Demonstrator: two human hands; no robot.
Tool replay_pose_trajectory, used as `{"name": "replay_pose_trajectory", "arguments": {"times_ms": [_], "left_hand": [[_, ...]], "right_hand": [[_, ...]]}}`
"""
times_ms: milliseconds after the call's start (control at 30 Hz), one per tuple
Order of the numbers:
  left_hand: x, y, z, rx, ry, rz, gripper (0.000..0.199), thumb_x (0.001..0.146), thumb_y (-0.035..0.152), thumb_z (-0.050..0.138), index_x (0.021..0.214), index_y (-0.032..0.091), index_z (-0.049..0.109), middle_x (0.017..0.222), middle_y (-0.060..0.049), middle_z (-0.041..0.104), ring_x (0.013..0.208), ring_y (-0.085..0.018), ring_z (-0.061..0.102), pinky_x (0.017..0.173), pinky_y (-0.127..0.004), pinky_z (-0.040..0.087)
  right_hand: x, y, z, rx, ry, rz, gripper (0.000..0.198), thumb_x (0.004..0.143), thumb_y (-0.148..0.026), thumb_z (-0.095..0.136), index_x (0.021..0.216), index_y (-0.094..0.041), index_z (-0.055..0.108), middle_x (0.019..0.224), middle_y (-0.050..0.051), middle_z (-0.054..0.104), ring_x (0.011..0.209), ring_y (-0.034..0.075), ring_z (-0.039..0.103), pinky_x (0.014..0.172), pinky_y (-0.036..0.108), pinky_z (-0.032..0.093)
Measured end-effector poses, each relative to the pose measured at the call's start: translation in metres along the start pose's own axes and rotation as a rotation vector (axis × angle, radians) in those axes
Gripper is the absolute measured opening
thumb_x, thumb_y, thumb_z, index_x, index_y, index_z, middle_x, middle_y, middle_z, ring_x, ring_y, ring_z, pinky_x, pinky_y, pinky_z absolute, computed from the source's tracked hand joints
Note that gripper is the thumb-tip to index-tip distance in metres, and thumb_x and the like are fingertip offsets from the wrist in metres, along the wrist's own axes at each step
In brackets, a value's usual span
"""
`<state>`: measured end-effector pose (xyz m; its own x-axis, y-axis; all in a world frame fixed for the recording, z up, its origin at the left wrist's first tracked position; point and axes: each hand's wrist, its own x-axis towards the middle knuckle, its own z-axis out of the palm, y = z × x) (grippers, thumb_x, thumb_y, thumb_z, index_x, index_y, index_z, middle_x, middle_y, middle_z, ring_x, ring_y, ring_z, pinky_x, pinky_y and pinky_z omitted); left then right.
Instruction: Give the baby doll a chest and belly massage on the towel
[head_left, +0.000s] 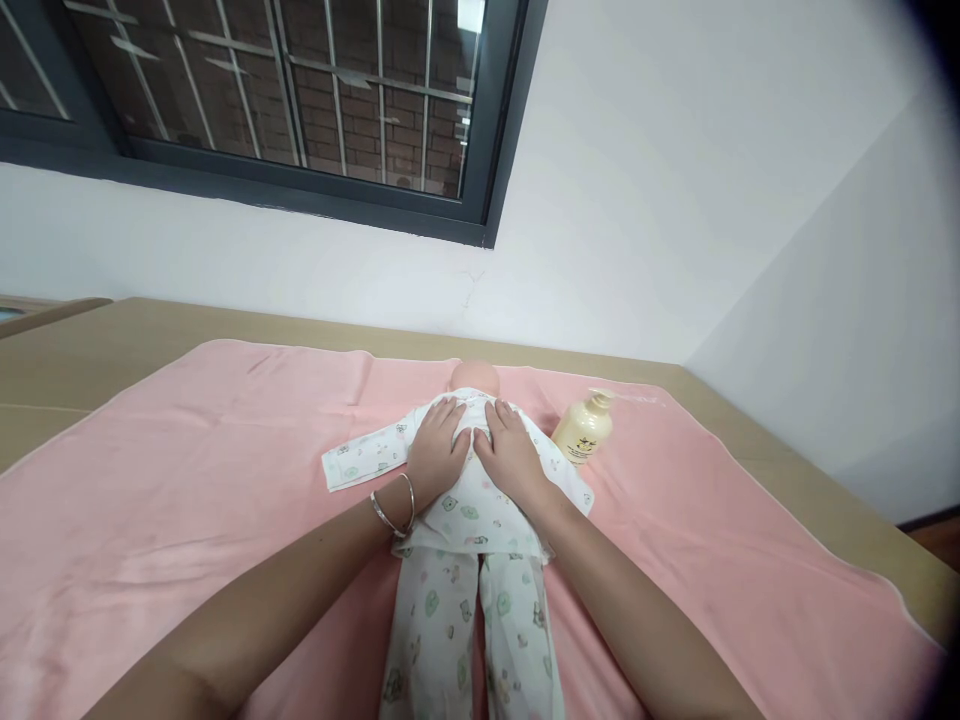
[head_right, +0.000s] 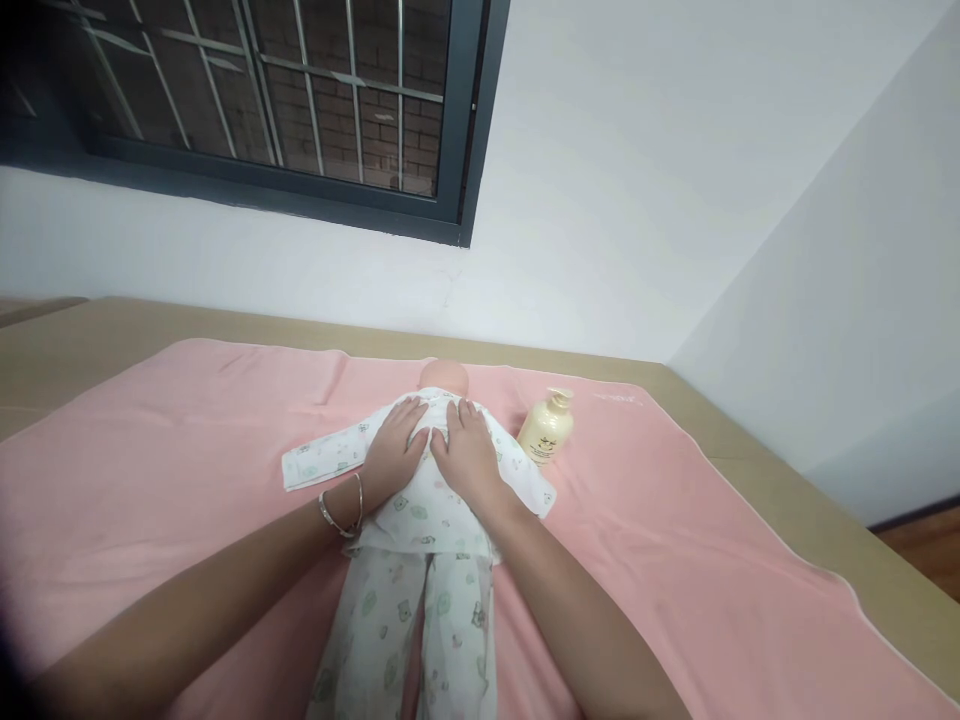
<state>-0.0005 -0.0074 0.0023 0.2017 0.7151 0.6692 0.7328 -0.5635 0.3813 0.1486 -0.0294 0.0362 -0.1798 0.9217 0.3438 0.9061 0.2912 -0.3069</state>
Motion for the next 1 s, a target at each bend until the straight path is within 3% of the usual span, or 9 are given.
{"name": "replay_pose_trajectory", "arguments": {"times_ms": [600,1000], "left_hand": [[0.0005,0.0010,-0.0006,-0.002,-0.008,-0.003,0.040,0.091,0.024,0.043,0.127,0.011,0.056,0.138,-0.015,0.054,0.132,-0.029,0.045,0.113,-0.051,0.038],[0.0003,0.0009,0.0001,-0.017,0.014,-0.001,0.040,0.091,0.025,0.043,0.128,0.017,0.055,0.137,-0.012,0.055,0.132,-0.029,0.047,0.112,-0.052,0.039]], "right_hand": [[0.0001,0.0009,0.0007,0.000,0.006,-0.004,0.057,0.096,-0.034,0.036,0.145,-0.003,0.038,0.151,0.021,0.035,0.142,0.030,0.027,0.117,0.044,0.020],[-0.0001,0.0018,0.0017,-0.002,0.011,0.000,0.057,0.096,-0.035,0.035,0.145,-0.004,0.039,0.151,0.020,0.035,0.142,0.029,0.028,0.117,0.044,0.021]]}}
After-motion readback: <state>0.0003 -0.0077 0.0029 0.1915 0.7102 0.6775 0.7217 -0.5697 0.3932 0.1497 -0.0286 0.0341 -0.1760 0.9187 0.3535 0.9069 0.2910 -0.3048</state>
